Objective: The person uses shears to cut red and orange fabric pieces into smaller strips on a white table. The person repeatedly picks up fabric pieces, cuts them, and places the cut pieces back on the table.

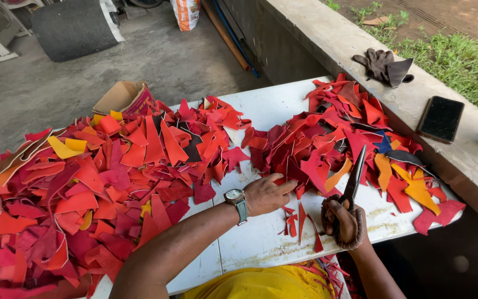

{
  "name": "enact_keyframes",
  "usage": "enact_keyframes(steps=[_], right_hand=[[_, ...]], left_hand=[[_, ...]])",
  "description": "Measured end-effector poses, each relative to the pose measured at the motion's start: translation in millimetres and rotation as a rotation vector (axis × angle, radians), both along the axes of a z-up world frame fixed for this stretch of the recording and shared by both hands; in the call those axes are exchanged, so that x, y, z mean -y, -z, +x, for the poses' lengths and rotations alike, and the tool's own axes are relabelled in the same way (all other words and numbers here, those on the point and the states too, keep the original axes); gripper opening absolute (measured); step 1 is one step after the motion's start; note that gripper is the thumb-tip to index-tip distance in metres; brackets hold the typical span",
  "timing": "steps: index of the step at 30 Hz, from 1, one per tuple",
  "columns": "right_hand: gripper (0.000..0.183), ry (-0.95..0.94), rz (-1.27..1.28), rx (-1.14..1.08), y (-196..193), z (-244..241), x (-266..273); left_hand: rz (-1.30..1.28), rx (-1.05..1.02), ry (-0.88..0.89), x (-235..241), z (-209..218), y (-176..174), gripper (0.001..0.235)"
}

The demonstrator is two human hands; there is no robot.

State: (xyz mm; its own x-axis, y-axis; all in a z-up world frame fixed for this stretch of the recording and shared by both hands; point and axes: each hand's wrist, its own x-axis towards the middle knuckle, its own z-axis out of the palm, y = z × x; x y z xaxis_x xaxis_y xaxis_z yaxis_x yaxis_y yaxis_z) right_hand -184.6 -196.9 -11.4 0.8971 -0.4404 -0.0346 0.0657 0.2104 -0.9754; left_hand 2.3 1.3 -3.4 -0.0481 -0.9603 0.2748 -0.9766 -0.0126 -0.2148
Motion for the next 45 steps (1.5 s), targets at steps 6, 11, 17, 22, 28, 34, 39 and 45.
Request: enact_keyframes(steps=[6, 11, 17, 22, 28, 34, 39, 45], right_hand=[[0.036, -0.042, 0.03, 0.028, 3.0, 5.5, 0.9], [0.035, -0.025, -0.014, 0.009, -0.3, 3.6, 0.1], [0.038, -0.015, -0.117, -0.011, -3.9, 2.0, -1.9], [0.039, 0.034, -0.186, -0.106, -5.3, 3.2, -4.7], [0.039, 0.101, -0.214, -0.177, -7.0, -0.2, -3.7], [0.038, 0.058, -0.143, -0.073, -8.3, -8.8, -3.5], [0.04, -0.033, -0.097, 0.04, -16.1, 2.6, -10.0], [0.027, -0.315, 0.292, 0.362, -28.4, 49.1, -11.7]], left_hand=[[-0.073, -0.022, -0.009, -0.6, -0.3, -13.9, 0.002], [-0.288, -0.212, 0.015, 3.6, -8.2, -48.4, 0.006], [-0.793, -0.986, -0.257, 4.1, -10.9, -116.5, 0.027], [-0.895, -1.069, -0.294, -15.9, -1.4, -139.6, 0.036], [-0.882, -1.108, -0.326, -26.0, 13.1, -124.9, 0.025], [-0.838, -1.247, -0.196, -37.7, 15.8, -127.2, 0.064], [-0.641, -1.286, -0.214, -45.0, 4.4, -139.5, 0.068], [-0.19, -1.177, -0.041, -41.1, -4.2, -143.5, 0.065]])
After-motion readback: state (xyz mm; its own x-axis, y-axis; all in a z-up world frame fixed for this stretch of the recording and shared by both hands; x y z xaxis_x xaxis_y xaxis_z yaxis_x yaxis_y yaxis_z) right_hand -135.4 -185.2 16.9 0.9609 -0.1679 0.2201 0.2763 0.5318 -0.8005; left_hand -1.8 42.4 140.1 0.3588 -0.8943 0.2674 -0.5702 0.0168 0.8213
